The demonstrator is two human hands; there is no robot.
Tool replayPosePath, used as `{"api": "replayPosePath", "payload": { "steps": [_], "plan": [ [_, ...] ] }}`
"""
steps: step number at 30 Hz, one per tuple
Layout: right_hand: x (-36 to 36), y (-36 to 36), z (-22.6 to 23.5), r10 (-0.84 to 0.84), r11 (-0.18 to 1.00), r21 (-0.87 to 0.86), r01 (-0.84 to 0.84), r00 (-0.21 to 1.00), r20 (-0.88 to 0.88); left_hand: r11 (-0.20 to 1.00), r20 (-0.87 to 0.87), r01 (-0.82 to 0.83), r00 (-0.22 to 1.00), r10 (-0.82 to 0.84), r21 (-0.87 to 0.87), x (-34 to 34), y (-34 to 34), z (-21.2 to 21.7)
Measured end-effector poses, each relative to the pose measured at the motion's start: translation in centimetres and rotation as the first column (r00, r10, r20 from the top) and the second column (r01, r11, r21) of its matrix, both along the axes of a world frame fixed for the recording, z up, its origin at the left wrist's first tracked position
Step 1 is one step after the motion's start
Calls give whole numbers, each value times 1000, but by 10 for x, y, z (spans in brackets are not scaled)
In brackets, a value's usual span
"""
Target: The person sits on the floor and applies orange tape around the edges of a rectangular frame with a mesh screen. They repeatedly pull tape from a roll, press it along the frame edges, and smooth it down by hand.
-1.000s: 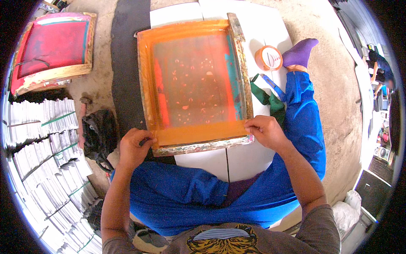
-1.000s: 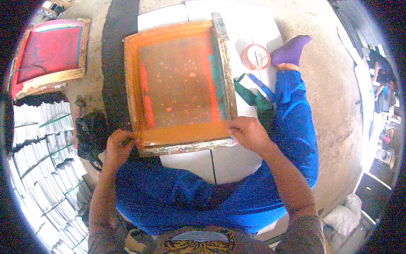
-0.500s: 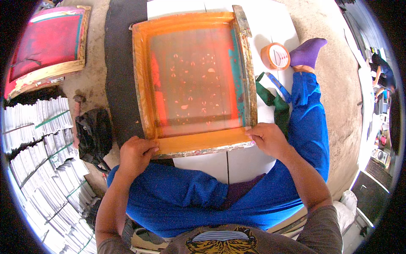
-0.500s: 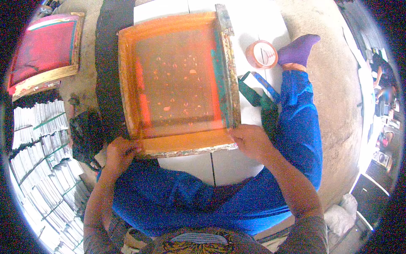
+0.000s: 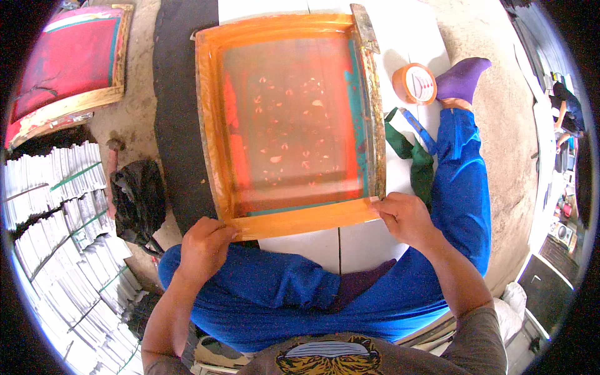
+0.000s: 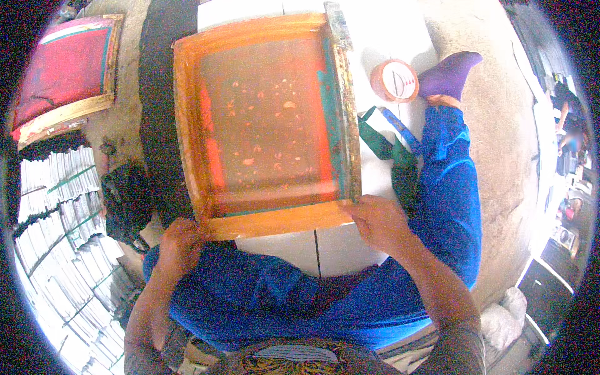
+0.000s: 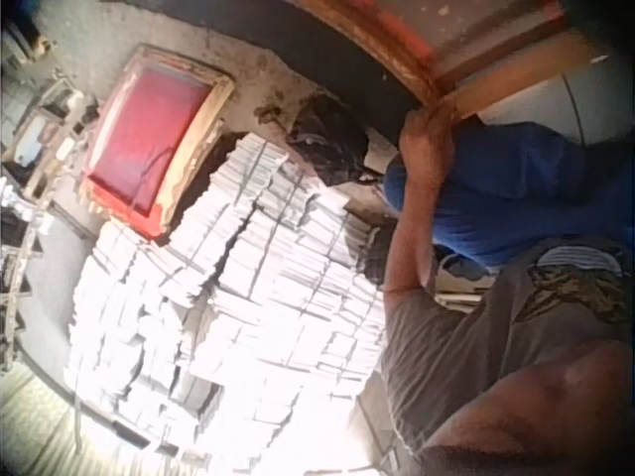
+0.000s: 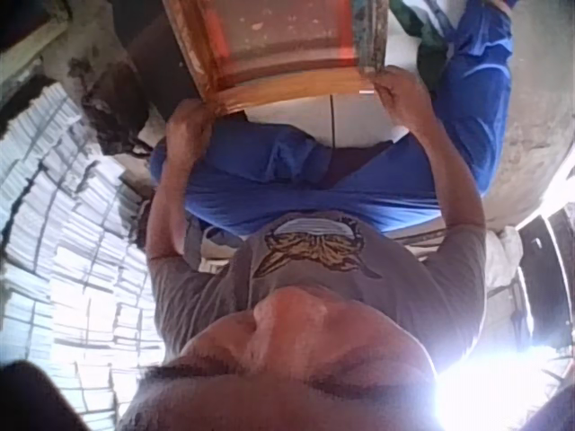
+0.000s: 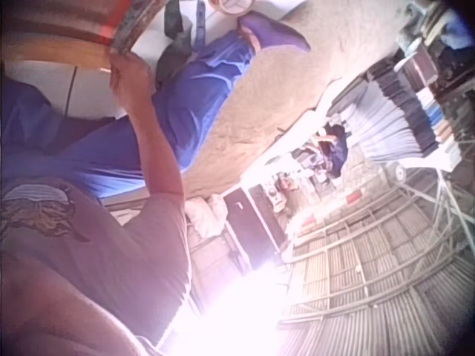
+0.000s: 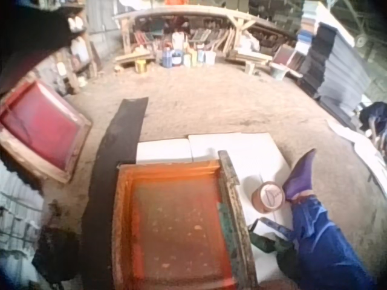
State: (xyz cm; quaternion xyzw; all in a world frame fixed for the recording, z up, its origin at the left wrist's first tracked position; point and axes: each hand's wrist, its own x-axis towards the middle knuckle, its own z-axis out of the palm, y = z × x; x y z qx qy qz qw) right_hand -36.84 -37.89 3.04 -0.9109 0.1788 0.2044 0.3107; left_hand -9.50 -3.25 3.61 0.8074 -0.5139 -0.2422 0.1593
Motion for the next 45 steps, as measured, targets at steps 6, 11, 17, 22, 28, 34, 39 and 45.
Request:
{"api": "replayPosePath", "payload": {
  "steps": [6, 11, 17, 22, 28, 34, 39, 45],
  "plan": [
    [3, 3, -9, 18, 994, -106, -4, 992, 127, 999, 50, 42, 998, -41, -31, 5, -13, -11],
    [8, 6, -9, 80, 984, -166, -63, 992, 96, 999, 32, 39, 999, -39, 0, 4, -14, -19],
    [21, 10, -2, 136, 956, -257, -139, 990, -32, 995, 41, 39, 998, -43, 92, 2, -15, -22],
    [21, 7, -4, 80, 974, -210, -83, 997, -24, 997, 26, 11, 1000, -13, 72, 2, -14, -24],
    [23, 4, 1, 84, 981, -176, -81, 996, 9, 997, 40, -7, 999, 3, 83, 2, -15, -20],
    [26, 12, 0, 166, 935, -290, -206, 974, -157, 993, 91, 16, 995, -27, 119, 0, -20, -15],
    [33, 21, 2, 194, 895, -359, -266, 955, -224, 986, 152, 47, 986, -72, 161, 1, -25, -16],
    [33, 28, -1, 171, 885, -378, -272, 945, -280, 963, 161, 90, 978, -134, 255, 1, -27, -18]
  ]
}}
